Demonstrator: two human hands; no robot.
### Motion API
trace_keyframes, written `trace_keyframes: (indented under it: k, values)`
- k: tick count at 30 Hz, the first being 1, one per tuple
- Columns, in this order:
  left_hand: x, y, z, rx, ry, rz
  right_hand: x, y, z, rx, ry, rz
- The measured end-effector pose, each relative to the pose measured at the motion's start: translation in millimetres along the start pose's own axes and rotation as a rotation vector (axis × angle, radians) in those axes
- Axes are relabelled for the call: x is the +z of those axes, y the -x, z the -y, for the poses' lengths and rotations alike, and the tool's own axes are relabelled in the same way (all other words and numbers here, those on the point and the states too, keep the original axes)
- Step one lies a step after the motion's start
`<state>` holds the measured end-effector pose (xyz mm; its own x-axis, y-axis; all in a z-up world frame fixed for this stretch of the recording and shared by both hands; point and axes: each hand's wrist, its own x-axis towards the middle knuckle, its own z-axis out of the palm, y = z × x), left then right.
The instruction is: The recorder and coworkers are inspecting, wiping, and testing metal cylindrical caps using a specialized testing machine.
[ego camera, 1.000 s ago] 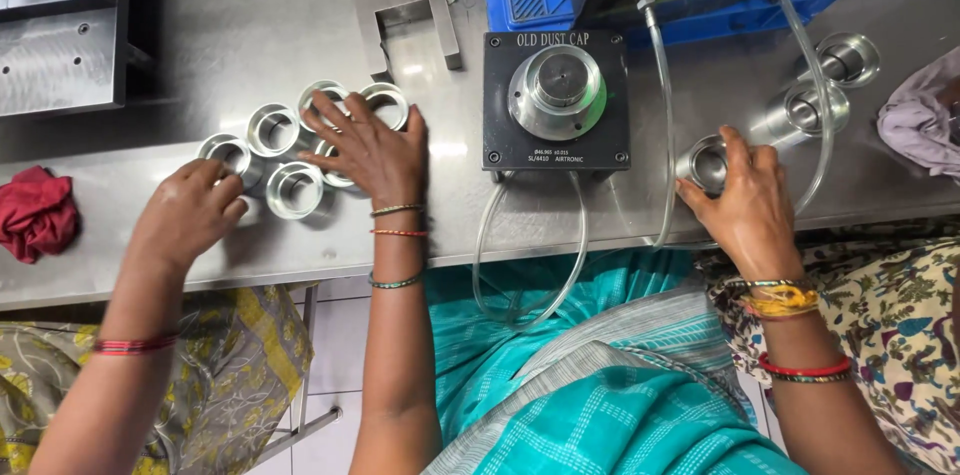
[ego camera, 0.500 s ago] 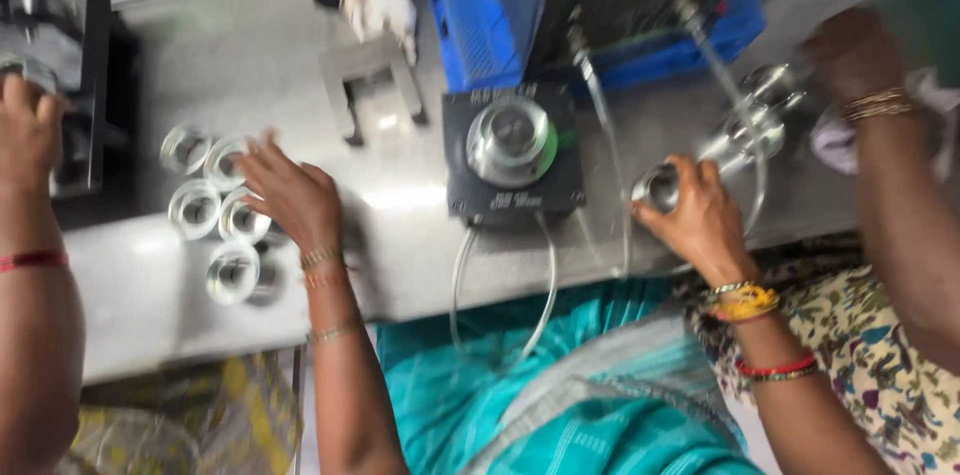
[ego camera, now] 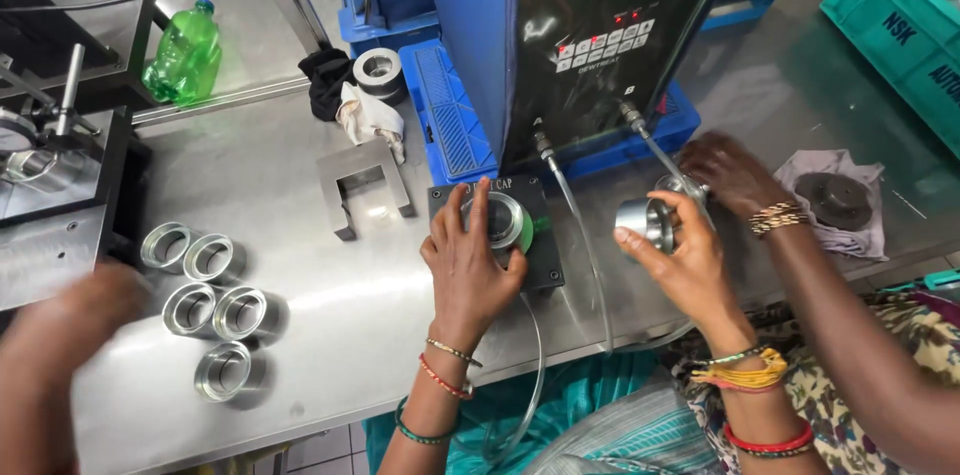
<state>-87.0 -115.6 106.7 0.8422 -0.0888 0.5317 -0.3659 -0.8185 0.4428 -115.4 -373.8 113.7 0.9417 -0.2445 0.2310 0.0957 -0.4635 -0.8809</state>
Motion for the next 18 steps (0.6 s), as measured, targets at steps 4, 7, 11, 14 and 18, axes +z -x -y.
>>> trace_keyframes:
  k: [4,7,11,14,18]
  values:
    - [9,-3,9,-0.082,0.049,-0.016,-4,-3,41,0.024,-0.085,0.077]
    - [0,-7,14,-0.187,0.169,0.122,3,2,64,-0.1,-0.018,0.166]
    - [-16,-15,12,-0.12,0.266,0.108,21,-5,87,-0.182,-0.102,0.268]
    - [-22,-23,25,-0.074,0.322,-0.057,38,-17,94,-0.216,-0.079,0.301]
    - [-15,-27,87,-0.093,0.328,-0.302,60,-36,101,-0.713,0.388,0.301]
